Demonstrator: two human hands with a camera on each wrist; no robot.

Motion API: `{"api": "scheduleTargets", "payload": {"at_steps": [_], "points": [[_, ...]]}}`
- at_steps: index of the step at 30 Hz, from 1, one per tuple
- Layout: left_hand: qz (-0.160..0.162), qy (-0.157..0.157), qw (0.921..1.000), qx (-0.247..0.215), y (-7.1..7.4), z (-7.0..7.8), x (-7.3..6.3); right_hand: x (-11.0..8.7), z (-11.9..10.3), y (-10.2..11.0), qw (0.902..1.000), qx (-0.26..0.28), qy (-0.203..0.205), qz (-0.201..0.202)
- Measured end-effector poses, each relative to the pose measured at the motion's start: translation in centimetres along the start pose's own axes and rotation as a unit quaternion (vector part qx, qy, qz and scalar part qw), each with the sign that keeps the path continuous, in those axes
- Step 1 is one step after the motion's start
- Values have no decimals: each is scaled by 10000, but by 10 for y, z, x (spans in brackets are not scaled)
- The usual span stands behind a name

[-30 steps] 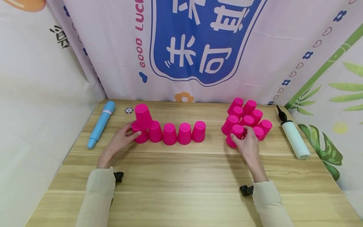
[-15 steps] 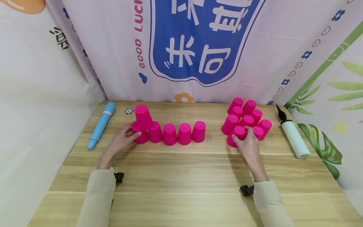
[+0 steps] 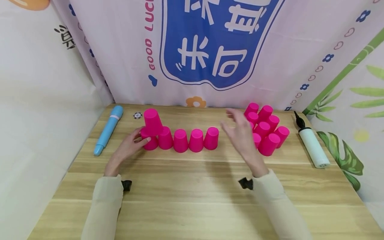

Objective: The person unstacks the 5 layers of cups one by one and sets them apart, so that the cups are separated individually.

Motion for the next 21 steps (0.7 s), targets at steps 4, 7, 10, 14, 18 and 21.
{"api": "scheduleTargets", "payload": {"at_steps": [4, 7, 10, 14, 18, 21], "points": [[-12, 21, 10000, -39, -1, -1, -1, 11, -38, -58, 9887, 1103, 154, -1006], [4, 33, 10000, -67, -3, -1, -2, 16, -61, -95, 9760, 1314, 61, -1737], [16, 3, 10000, -66, -4, -1, -1, 20, -74, -122, 9664, 1115, -262, -2301], [10, -29, 10000, -38, -3, 0, 0, 25, -82, -144, 9563, 889, -649, -2707], [15, 16, 10000, -21, -1, 2, 0, 26, -86, -157, 9520, 790, -765, -2857], [30, 27, 10000, -20, 1, 1, -2, 25, -88, -166, 9509, 726, -734, -2917]]}}
Point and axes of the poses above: each hand's wrist, its own x-axis towards the middle knuckle, its own y-axis out of the back of the hand, z = x × y, the point moved 3 cm from there along x, towards the middle knuckle, and after that the axes turned 13 degrees about z, right-handed, at the moved point
